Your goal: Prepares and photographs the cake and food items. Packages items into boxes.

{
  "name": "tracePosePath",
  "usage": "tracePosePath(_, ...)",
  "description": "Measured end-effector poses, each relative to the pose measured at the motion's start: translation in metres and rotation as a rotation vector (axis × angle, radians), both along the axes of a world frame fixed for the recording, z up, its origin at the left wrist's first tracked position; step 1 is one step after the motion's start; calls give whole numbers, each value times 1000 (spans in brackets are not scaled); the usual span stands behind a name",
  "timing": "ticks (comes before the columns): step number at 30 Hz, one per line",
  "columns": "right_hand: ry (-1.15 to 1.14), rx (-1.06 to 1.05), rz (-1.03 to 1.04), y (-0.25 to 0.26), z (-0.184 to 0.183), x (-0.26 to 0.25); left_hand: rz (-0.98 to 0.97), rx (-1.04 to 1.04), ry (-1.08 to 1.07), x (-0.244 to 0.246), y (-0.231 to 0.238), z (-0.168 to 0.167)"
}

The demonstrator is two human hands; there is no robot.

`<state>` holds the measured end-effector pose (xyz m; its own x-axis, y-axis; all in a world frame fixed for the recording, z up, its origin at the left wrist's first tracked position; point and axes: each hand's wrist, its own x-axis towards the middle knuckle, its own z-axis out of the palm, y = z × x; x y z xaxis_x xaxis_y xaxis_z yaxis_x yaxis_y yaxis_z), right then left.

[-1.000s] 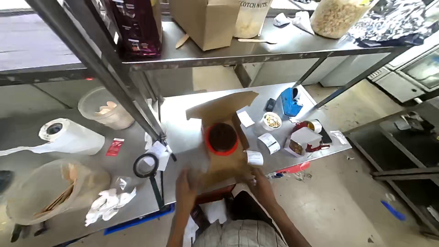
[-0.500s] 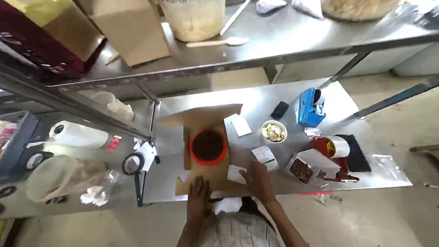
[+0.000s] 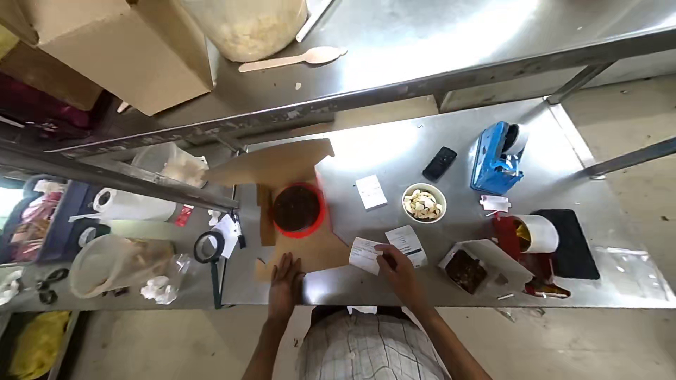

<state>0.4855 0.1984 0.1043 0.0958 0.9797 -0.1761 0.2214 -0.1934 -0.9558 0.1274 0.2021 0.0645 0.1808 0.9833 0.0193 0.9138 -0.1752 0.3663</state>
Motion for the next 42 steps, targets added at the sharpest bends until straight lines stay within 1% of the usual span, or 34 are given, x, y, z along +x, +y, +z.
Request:
tracePosePath(2,40,43,-14,1,5,4,6,-29,-15,-14,13,5)
tracePosePath(3,96,46,-7,1,9,5,26,-65,-49,-16,20,13)
tracePosePath(5,233,29,31,2,20,2,102,-179,-169,-3,30,43)
tracePosePath(6,298,23,63,2,27,-3,128,-257,-279,13,33,62)
tracePosePath(7,358,9,103,1,35,-10,143,-380,-447,33,34,79)
tracePosePath(9,486,-29,211,0,51,-26,119,-794,-882,70,32,106)
tracePosePath(10,513,-46,250,0,56,-34,81,-996,-1041,81,34,110)
tracePosePath(11,489,-60,261,0,58,-40,57,-1125,-1130,87,39,111)
tracePosePath(12,425,-69,246,1,58,-43,53,-1169,-1129,90,47,112)
tracePosePath(13,350,-83,215,1,55,-43,53,-1156,-1084,89,55,111)
tracePosePath(15,254,-122,173,2,48,-39,37,-1037,-997,84,71,106)
tracePosePath(18,259,-142,199,1,43,-33,-64,-840,-931,80,86,101)
tracePosePath(20,234,-97,132,-1,40,-33,-155,-711,-922,80,90,99)
tracePosePath(21,219,-56,82,-1,37,-33,-150,-662,-924,82,91,99)
tracePosePath(22,205,-10,30,1,34,-34,-112,-627,-934,85,91,99)
tracePosePath(24,214,30,-57,5,29,-38,53,-510,-945,97,93,102)
tracePosePath(26,288,-55,-149,13,25,-43,209,-313,-837,111,97,110)
tracePosePath(27,336,-135,-185,20,19,-45,230,-234,-771,119,99,115)
tracePosePath(28,339,-202,-209,29,9,-47,202,-182,-705,129,100,118)
tracePosePath(29,284,-252,-210,38,-4,-48,116,-162,-620,139,98,117)
tracePosePath(31,70,-303,-106,57,-20,-47,-110,-244,-384,156,95,99)
tracePosePath(33,-233,-295,51,70,-13,-45,-251,-423,-141,162,97,71)
tracePosePath(34,-393,-264,81,77,0,-43,-283,-423,-66,161,99,53)
tracePosePath(35,-532,-216,86,84,13,-39,-297,-371,-36,158,100,34)
tracePosePath(36,-624,-176,79,92,24,-33,-298,-311,-43,155,100,18)
tracePosePath(38,-730,-146,94,118,33,-22,-305,-260,-73,153,106,8)
tracePosePath(41,-906,-193,242,153,18,-10,-282,-240,-64,165,120,4)
tracePosePath(42,-962,-172,256,159,9,-9,-266,-243,-59,170,126,4)
